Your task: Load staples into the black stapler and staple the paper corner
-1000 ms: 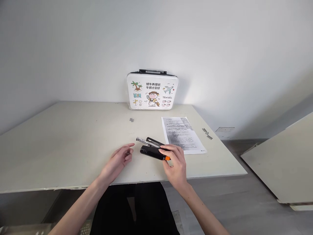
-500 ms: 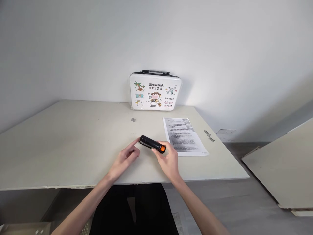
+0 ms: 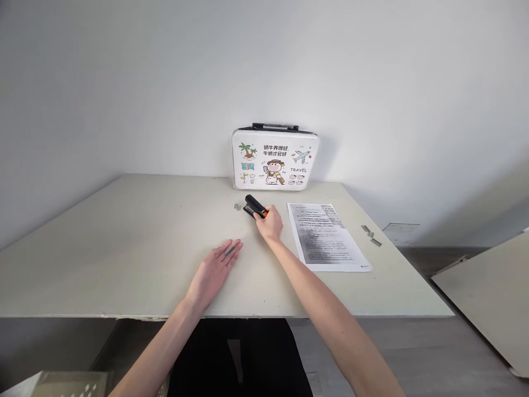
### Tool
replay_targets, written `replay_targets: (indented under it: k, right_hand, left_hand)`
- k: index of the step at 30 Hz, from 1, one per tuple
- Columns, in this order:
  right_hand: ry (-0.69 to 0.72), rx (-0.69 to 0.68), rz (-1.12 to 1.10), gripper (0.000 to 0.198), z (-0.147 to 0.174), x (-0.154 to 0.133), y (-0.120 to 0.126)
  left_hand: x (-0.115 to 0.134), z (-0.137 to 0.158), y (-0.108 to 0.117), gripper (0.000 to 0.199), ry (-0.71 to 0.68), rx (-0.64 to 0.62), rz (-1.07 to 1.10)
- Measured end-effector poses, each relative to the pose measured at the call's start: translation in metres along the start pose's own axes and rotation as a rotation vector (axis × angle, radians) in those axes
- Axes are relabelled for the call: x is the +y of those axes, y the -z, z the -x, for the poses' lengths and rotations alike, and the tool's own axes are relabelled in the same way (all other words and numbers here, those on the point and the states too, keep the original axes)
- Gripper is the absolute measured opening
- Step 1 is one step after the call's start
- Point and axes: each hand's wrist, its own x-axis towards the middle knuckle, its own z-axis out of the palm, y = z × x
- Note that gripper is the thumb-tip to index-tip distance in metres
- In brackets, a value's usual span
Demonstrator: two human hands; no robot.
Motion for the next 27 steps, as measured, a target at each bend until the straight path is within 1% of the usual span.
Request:
replay_targets:
  k: [2,4,7,9,10,11,12,13,15,17,20,22,27]
  right_hand:
    - [0.007,-0.015,0.006,0.024,-0.007,-0.003,-0.011]
    - [0.04,-0.039,0.008,0.025,-0.011,-0.006,-0.015]
    - [0.126,-0.051,0.009,0.035,-0.007,-0.009,-0.004]
    - [0.284,-0.037,-0.001,0.04,0.007,-0.011,0.012]
    - [0.436,-0.033,-0.01,0.036,0.017,-0.013,0.022]
    - [0.608,-0.075,-0.025,0.029,0.028,-0.013,0.032]
    - [0.752,-0.151,-0.025,0.025,0.04,-0.014,0.041]
    - [0.858,-0.227,-0.005,0.024,0.051,-0.014,0.049]
    - [0.975,-0.331,0.063,0.024,0.07,-0.012,0.06]
    - [1.001,-0.36,0.115,0.021,0.083,-0.009,0.066]
    - [0.992,-0.328,0.118,0.008,0.089,-0.004,0.073]
    - [1.002,-0.312,0.11,0.003,0.091,-0.001,0.081]
    - [1.002,-0.312,0.144,0.005,0.098,0.005,0.105]
  left_hand:
    - [0.0,0.001,0.0,0.038,0.0,-0.011,0.007]
    - [0.0,0.0,-0.001,0.043,0.004,-0.018,0.012]
    - [0.0,0.0,-0.001,0.05,0.005,-0.022,0.014]
    - [-0.001,-0.001,0.0,0.053,0.008,-0.027,0.016]
    - [-0.001,-0.002,0.0,0.054,0.009,-0.03,0.017]
    - [-0.001,-0.002,0.0,0.054,0.009,-0.032,0.017]
    - [-0.001,-0.002,-0.001,0.053,0.011,-0.037,0.012]
    - [-0.001,-0.003,-0.001,0.052,0.016,-0.045,0.001]
    - [-0.002,-0.004,-0.003,0.049,0.035,-0.063,-0.032]
    - [-0.002,-0.004,-0.005,0.046,0.058,-0.082,-0.061]
    - [-0.002,-0.005,-0.008,0.046,0.09,-0.109,-0.08]
    - [-0.002,-0.005,-0.008,0.048,0.119,-0.148,-0.101]
    - [-0.002,-0.003,-0.009,0.058,0.172,-0.238,-0.18]
